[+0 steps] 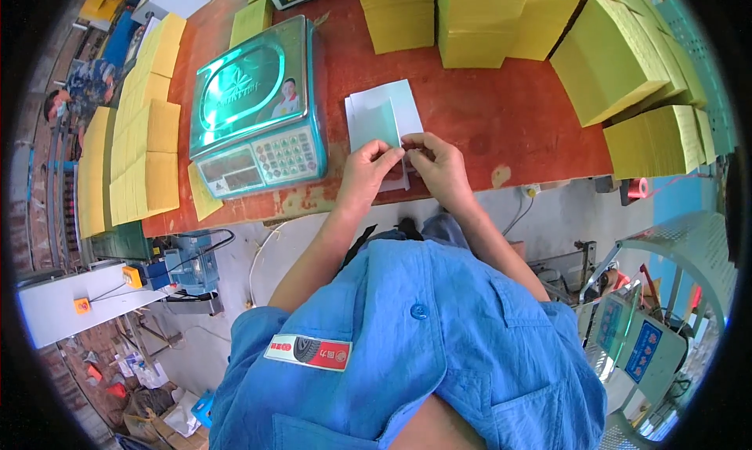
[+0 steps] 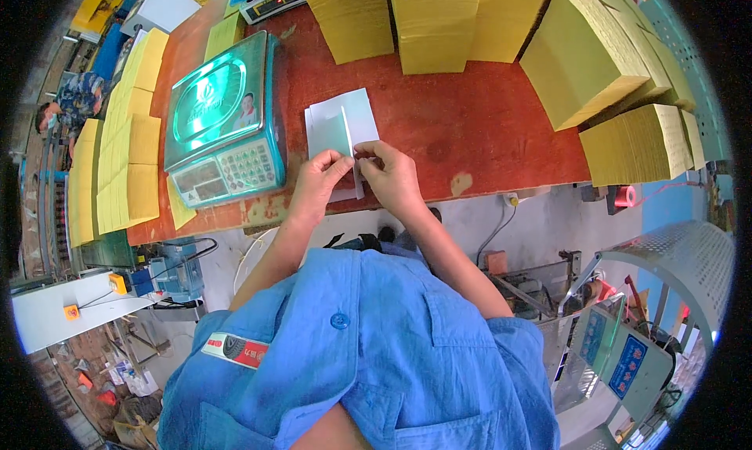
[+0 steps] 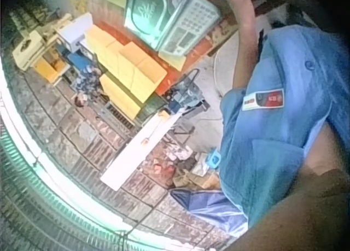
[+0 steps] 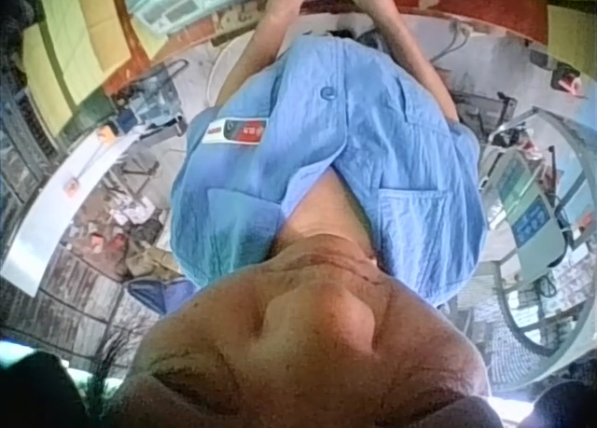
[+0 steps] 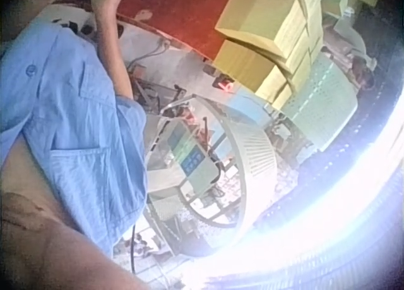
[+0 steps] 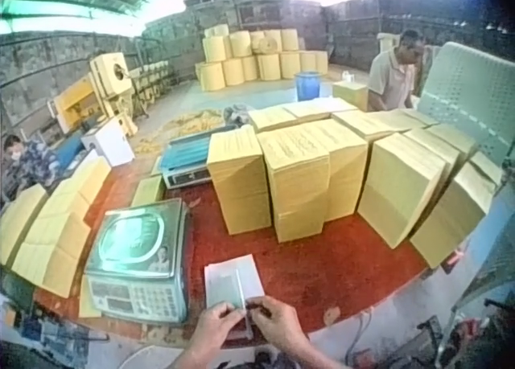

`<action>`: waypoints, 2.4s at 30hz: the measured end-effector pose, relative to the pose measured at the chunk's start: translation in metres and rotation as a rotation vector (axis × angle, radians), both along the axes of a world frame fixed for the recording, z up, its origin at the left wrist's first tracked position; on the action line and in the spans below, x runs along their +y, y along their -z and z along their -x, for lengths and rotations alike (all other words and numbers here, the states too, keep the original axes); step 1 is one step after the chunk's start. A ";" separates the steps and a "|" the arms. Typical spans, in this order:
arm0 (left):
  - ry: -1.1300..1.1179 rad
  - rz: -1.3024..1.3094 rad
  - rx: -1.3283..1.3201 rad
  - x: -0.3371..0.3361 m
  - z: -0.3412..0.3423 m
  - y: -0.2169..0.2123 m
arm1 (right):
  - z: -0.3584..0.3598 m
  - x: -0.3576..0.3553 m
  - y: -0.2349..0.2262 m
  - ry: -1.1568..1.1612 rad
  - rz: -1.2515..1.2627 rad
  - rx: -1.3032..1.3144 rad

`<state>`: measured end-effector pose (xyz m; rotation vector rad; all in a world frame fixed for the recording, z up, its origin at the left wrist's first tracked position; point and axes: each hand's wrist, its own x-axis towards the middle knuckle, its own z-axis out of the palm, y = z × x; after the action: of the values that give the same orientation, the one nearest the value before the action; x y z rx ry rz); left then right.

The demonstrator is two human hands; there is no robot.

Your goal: The recorder weighs stacks of yellow paper on a digital scale, inserts a label, and uses a machine to bind them with a strap.

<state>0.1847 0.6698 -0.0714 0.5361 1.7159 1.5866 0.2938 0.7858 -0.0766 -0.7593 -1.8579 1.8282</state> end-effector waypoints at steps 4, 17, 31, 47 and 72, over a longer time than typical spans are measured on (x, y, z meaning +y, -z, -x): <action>0.023 0.034 -0.018 0.000 0.001 -0.001 | 0.000 -0.001 0.002 -0.005 0.068 0.017; -0.009 -0.021 0.006 0.001 -0.003 -0.004 | -0.005 0.000 -0.007 -0.044 0.073 0.024; -0.065 0.134 0.186 -0.002 -0.007 0.001 | -0.004 0.004 -0.004 0.047 -0.084 -0.143; -0.148 -0.109 0.252 0.006 -0.012 0.008 | -0.005 -0.012 0.001 0.058 -0.143 0.033; -0.060 -0.110 0.015 0.003 0.001 0.008 | -0.006 -0.018 -0.005 0.063 -0.107 0.016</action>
<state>0.1841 0.6727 -0.0799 0.5561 1.6767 1.7320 0.3000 0.7682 -0.0713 -0.7539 -1.8829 1.6774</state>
